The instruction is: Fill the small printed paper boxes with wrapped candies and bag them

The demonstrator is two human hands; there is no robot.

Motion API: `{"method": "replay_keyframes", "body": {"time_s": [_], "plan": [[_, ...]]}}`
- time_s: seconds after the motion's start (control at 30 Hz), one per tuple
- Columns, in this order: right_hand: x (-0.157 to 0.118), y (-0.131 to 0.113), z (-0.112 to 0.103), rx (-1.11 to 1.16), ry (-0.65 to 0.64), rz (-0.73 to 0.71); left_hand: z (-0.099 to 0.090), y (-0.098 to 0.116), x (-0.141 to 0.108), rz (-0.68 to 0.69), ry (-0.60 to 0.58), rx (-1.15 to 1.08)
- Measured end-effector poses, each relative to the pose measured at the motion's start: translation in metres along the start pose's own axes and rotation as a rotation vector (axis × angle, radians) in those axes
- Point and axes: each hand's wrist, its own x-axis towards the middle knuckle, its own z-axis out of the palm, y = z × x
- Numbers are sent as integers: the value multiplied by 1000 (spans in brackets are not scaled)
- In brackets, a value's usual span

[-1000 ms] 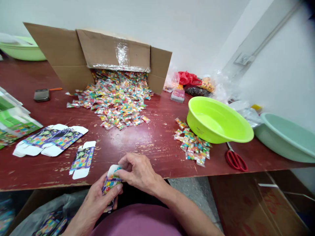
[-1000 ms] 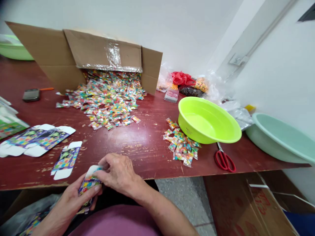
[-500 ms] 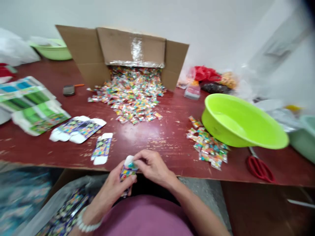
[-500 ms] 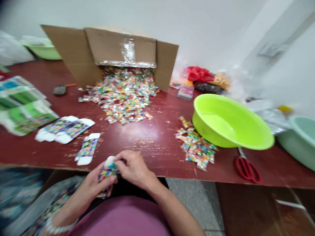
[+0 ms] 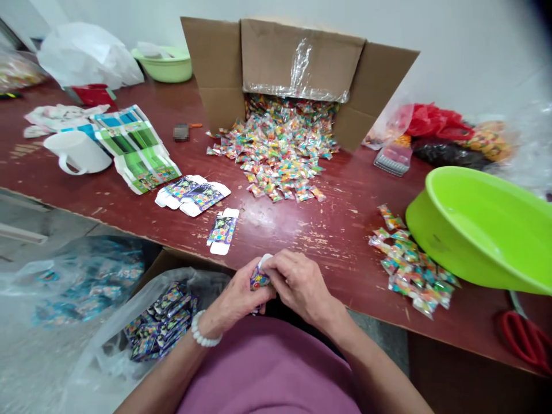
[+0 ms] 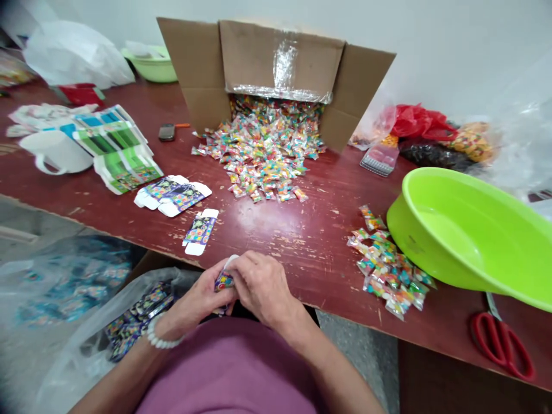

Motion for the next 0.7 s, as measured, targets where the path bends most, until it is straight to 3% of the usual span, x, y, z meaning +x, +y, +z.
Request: {"method": "replay_keyframes", "body": {"time_s": [0.17, 0.27, 0.37, 0.53, 0.7], "plan": [[1, 9, -3, 401, 193, 375, -2, -1, -2, -50, 48, -253], [0, 8, 2, 725, 101, 547, -3, -7, -1, -117, 102, -483], [-1, 1, 15, 1034, -63, 619, -4, -10, 1, -58, 167, -556], [3, -2, 27, 1373, -81, 722, -6, -8, -3, 101, 191, -544], [8, 0, 24, 1409, -93, 773, -6, -7, -5, 111, 174, -529]]}}
